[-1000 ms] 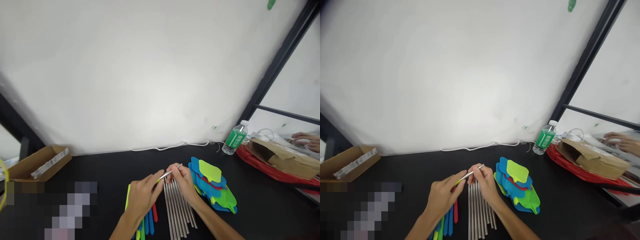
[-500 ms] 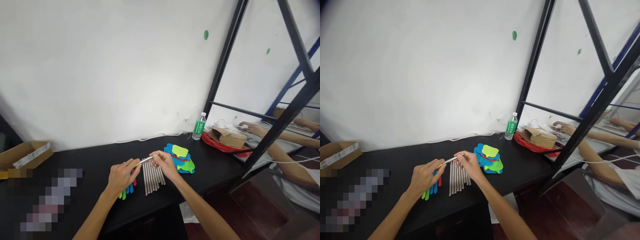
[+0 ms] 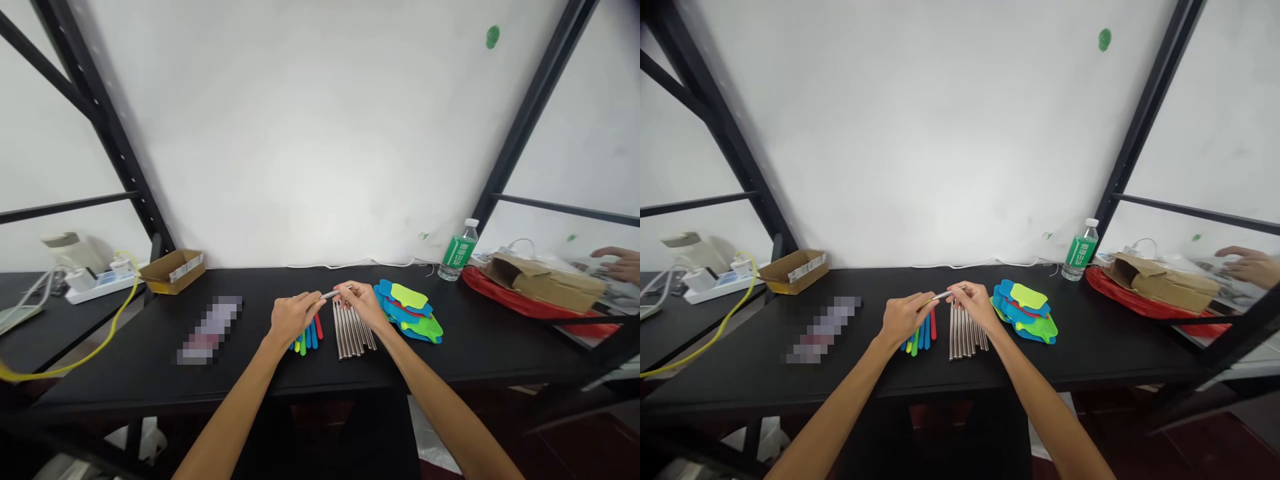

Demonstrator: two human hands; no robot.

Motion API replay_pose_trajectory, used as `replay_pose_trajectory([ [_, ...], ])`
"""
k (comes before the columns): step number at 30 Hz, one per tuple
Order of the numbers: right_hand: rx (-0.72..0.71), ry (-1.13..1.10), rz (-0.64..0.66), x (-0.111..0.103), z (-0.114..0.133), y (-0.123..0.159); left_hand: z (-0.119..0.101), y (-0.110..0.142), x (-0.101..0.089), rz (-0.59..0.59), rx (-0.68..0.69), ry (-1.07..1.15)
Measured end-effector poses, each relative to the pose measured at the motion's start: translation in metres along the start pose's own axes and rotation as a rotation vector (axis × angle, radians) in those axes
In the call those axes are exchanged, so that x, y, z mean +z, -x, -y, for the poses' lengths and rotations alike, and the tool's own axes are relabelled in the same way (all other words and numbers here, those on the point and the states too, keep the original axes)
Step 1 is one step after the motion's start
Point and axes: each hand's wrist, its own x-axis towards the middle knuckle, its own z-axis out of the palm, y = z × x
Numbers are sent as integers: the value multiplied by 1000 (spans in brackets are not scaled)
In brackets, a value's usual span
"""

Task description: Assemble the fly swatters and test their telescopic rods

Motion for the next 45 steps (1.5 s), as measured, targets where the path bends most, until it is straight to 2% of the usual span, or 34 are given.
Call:
replay_pose_trajectory([
  [3,-21,68,31,-6,1,-5,1,1,0,-14,-23,-6],
  [7,-69,120,-9,-9,-1,-8,3,3,0,3,-19,-27],
  [11,-133,299,-35,-10,1,-2,3,4,-1,45,-3,-59],
  [14,-146,385,-5,-10,6,4,3,3,-2,48,26,-63],
  [25,-98,334,32,-10,7,9,-1,3,2,20,58,-38],
  [34,-119,460,50,-4,3,9,2,3,1,29,64,-52],
  [37,-73,490,5,-30,3,5,9,3,-1,-6,16,-22],
  [39,7,531,-143,-67,5,4,13,4,-3,-46,-38,-4],
  [41,120,746,-264,-114,8,7,15,6,-4,-79,-80,11],
  [43,316,974,-216,-157,8,12,15,8,-5,-88,-98,26],
  [45,510,1077,-124,-189,4,18,13,8,-4,-74,-102,45],
])
